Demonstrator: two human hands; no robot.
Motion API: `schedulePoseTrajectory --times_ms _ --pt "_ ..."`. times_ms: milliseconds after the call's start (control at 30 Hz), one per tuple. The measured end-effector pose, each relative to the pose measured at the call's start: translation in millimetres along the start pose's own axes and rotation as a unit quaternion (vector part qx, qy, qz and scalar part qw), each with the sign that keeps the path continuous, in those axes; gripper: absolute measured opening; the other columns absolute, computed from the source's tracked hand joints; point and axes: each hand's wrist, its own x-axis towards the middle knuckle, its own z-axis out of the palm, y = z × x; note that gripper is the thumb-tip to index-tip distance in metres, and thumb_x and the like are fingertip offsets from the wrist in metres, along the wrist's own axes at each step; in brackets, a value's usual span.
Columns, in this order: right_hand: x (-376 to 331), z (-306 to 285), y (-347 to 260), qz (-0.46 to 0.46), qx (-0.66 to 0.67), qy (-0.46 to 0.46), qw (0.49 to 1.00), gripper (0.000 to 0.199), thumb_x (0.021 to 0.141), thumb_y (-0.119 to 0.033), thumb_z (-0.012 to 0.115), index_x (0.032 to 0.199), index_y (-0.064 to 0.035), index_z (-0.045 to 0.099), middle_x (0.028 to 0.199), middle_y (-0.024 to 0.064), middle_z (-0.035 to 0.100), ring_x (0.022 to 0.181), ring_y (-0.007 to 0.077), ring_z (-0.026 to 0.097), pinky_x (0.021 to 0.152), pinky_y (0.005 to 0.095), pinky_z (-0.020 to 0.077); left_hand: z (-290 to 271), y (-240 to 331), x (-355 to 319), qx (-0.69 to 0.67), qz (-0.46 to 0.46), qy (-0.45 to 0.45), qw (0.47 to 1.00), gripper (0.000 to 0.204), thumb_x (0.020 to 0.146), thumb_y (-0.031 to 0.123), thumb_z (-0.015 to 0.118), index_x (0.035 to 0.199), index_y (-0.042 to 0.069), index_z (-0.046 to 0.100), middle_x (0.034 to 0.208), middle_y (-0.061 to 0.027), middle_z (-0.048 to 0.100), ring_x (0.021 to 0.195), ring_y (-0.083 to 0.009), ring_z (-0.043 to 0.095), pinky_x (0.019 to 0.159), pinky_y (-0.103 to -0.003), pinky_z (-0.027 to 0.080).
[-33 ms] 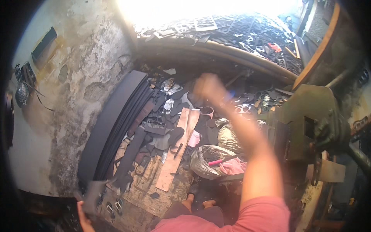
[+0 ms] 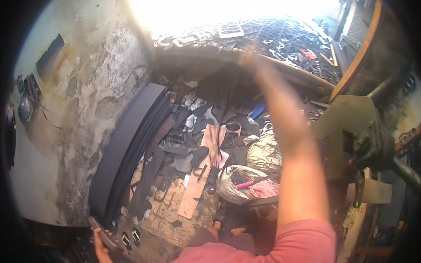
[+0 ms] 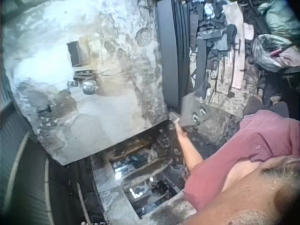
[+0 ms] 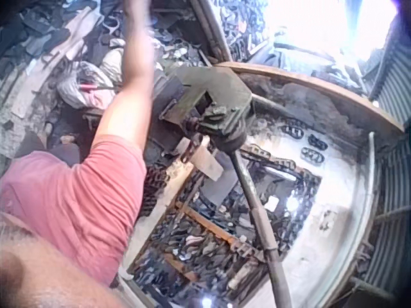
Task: The person sits on the floor and stacks several gray rubber shoe soles. They then move to a hydraulic press, place a sheet of rubber material under the die, and repeatedly press out sole shapes. The cut soles are removed and stacked on a nearby shelf.
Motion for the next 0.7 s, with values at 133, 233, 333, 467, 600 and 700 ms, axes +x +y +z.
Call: schedulePoseTrajectory --times_ms 133,233,333,467,600,700 --pt "-77 -314 -108 0.039 -0.320 0.403 0.857 0.057 0.090 -0.043 0.075 0.131 -0.0048 0.065 0.123 0.0177 0.070 0.114 0.0346 0.066 0.098 0.0420 0.0527 100 -41 62 -0.023 0.033 -0.069 0.997 0.041 0.085 0.044 0.069 0.110 0.013 0.061 0.101 -0.0058 0.066 0.094 -0.0249 0.067 0.071 -0.053 0.058" --pt "-146 -349 -176 0.043 -0.426 0.462 0.777 0.054 0.089 -0.037 0.077 0.130 -0.0048 0.066 0.121 0.0169 0.070 0.113 0.0339 0.066 0.097 0.0417 0.0532 189 -71 94 -0.034 0.012 -0.167 0.985 0.037 0.087 0.039 0.069 0.114 0.015 0.060 0.103 -0.0061 0.067 0.093 -0.0223 0.066 0.071 -0.049 0.057" --pt "-217 -288 -202 0.039 -0.403 0.470 0.784 0.051 0.087 -0.032 0.080 0.128 -0.0048 0.066 0.119 0.0161 0.070 0.112 0.0332 0.066 0.096 0.0414 0.0537 272 -79 104 0.018 0.043 -0.261 0.964 0.053 0.086 0.040 0.070 0.131 0.015 0.057 0.116 -0.0066 0.065 0.104 -0.0219 0.064 0.081 -0.047 0.053" --pt "-244 -119 -206 0.058 -0.169 0.395 0.901 0.049 0.085 -0.024 0.084 0.126 -0.0048 0.067 0.117 0.0150 0.070 0.111 0.0323 0.066 0.095 0.0409 0.0544 390 -58 29 0.078 0.137 -0.369 0.916 0.076 0.082 0.029 0.076 0.147 0.013 0.040 0.125 -0.0076 0.060 0.115 -0.0251 0.061 0.095 -0.049 0.050" --pt "-308 58 -164 0.335 0.117 0.345 0.869 0.074 0.088 -0.035 0.083 0.148 -0.0075 0.050 0.141 0.0197 0.056 0.126 0.0363 0.059 0.101 0.0423 0.0519 518 -107 -99 0.240 0.336 -0.595 0.690 0.098 0.073 0.031 0.084 0.151 0.000 0.034 0.133 -0.0191 0.058 0.121 -0.0300 0.060 0.105 -0.041 0.048" --pt "-350 123 -171 0.383 0.327 0.438 0.745 0.074 0.089 -0.031 0.082 0.148 -0.0031 0.049 0.141 0.0230 0.056 0.131 0.0378 0.057 0.103 0.0471 0.0485 531 -127 -196 0.344 0.452 -0.668 0.481 0.096 0.070 0.037 0.085 0.146 -0.003 0.042 0.131 -0.0272 0.059 0.122 -0.0392 0.061 0.104 -0.043 0.049"
